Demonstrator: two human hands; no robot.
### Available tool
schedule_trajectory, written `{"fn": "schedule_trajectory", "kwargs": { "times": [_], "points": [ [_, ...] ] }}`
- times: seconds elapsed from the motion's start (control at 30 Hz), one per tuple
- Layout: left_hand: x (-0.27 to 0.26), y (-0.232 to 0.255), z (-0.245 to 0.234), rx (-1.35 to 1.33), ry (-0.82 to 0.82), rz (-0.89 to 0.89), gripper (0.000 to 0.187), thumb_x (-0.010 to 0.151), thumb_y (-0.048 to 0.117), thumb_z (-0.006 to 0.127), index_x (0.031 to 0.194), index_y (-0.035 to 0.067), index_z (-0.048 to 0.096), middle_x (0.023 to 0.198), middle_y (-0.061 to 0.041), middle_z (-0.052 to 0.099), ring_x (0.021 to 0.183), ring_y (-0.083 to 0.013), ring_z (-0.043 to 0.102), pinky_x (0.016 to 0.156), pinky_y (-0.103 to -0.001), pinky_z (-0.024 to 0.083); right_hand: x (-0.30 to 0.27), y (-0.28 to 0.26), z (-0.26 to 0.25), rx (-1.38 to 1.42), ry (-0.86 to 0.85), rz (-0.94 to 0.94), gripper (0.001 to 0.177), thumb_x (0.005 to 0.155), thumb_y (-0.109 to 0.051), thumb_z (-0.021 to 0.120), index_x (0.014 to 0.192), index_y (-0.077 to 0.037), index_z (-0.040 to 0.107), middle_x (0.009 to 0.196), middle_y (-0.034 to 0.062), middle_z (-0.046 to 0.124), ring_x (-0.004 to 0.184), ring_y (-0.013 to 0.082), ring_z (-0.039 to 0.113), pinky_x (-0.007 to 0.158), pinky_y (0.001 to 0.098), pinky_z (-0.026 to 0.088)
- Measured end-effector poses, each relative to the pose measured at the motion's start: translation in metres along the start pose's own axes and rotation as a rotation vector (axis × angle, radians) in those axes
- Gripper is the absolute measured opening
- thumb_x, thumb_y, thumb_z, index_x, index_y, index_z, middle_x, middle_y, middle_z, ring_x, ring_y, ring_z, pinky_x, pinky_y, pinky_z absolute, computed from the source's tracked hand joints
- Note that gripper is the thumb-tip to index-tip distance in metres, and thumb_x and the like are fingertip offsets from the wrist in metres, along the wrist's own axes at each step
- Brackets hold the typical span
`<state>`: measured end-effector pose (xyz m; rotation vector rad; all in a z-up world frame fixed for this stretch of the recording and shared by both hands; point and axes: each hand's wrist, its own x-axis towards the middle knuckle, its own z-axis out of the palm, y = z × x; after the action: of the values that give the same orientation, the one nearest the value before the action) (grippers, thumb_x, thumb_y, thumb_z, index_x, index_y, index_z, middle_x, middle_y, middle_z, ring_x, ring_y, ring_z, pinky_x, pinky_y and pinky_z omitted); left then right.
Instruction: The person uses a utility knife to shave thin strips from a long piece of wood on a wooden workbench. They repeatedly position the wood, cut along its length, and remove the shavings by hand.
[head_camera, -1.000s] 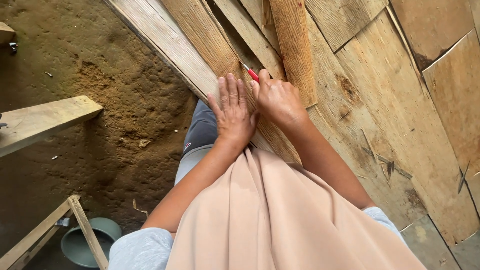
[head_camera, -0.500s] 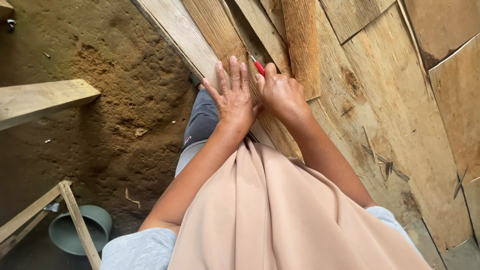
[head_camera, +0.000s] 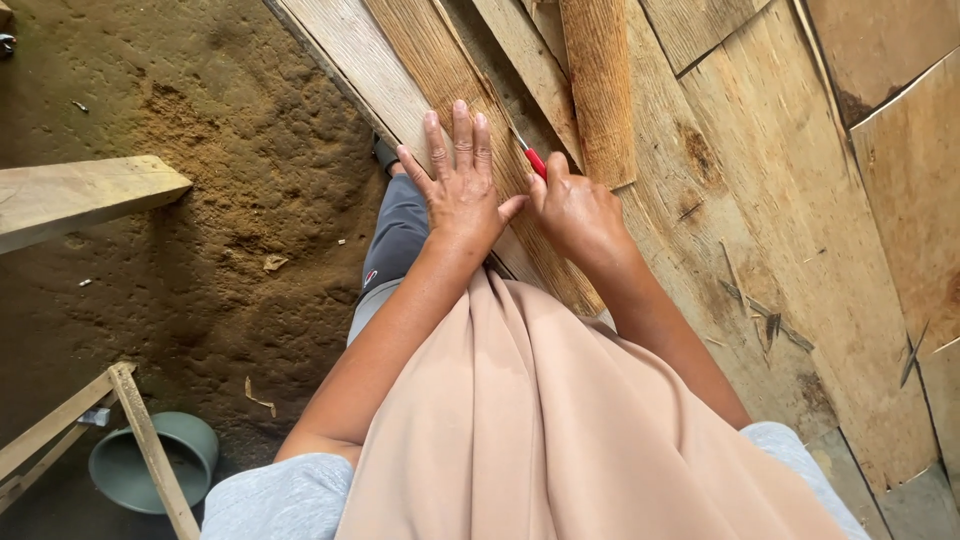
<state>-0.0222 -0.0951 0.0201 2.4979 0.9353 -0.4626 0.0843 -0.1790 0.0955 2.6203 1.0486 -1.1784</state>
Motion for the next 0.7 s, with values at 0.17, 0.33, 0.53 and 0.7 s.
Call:
{"fn": "schedule_trajectory", "kwargs": {
  "times": [0.17, 0.33, 0.53, 0.7],
  "points": [
    [0.002, -0.001, 0.023, 0.059, 0.136, 0.009, 0.126, 0.078, 0.073, 0.076, 0.165, 0.003, 0.018, 0.169, -0.021, -0.004, 0.153, -0.0476, -0.009, 0.115, -0.080, -0.002, 0.005, 0.005, 0.005, -0.023, -0.021, 0.054, 0.040, 0.106, -0.045, 0.029, 0.116, -0.009, 0.043, 0.103, 0.0334, 0.068, 0.097, 0.0583, 0.065, 0.083, 0.0666, 0.047],
    [0.004, 0.002, 0.019, -0.053, 0.152, 0.062, 0.117, 0.081, 0.065, 0.076, 0.163, 0.002, 0.021, 0.168, -0.020, -0.003, 0.153, -0.0420, -0.011, 0.116, -0.076, -0.005, 0.003, 0.005, -0.002, 0.052, -0.060, 0.065, 0.035, 0.108, -0.042, 0.029, 0.113, -0.009, 0.040, 0.105, 0.0316, 0.067, 0.094, 0.0558, 0.061, 0.078, 0.0637, 0.042],
    [0.005, 0.017, 0.016, 0.042, 0.005, -0.071, 0.128, 0.085, 0.080, 0.072, 0.168, 0.017, -0.002, 0.167, -0.012, -0.021, 0.153, -0.0384, -0.020, 0.116, -0.078, -0.003, 0.002, 0.009, 0.002, 0.067, -0.068, 0.091, 0.037, 0.108, -0.044, 0.030, 0.113, -0.009, 0.039, 0.111, 0.0345, 0.066, 0.102, 0.0597, 0.059, 0.084, 0.0662, 0.041],
    [0.008, 0.016, 0.030, 0.061, 0.068, -0.068, 0.133, 0.079, 0.082, 0.080, 0.168, 0.021, 0.004, 0.166, -0.016, -0.017, 0.153, -0.0432, -0.015, 0.115, -0.081, 0.004, -0.002, 0.025, 0.018, 0.032, -0.031, 0.084, 0.039, 0.108, -0.047, 0.033, 0.113, -0.009, 0.040, 0.109, 0.0345, 0.067, 0.098, 0.0636, 0.059, 0.080, 0.0680, 0.043]
  ]
}}
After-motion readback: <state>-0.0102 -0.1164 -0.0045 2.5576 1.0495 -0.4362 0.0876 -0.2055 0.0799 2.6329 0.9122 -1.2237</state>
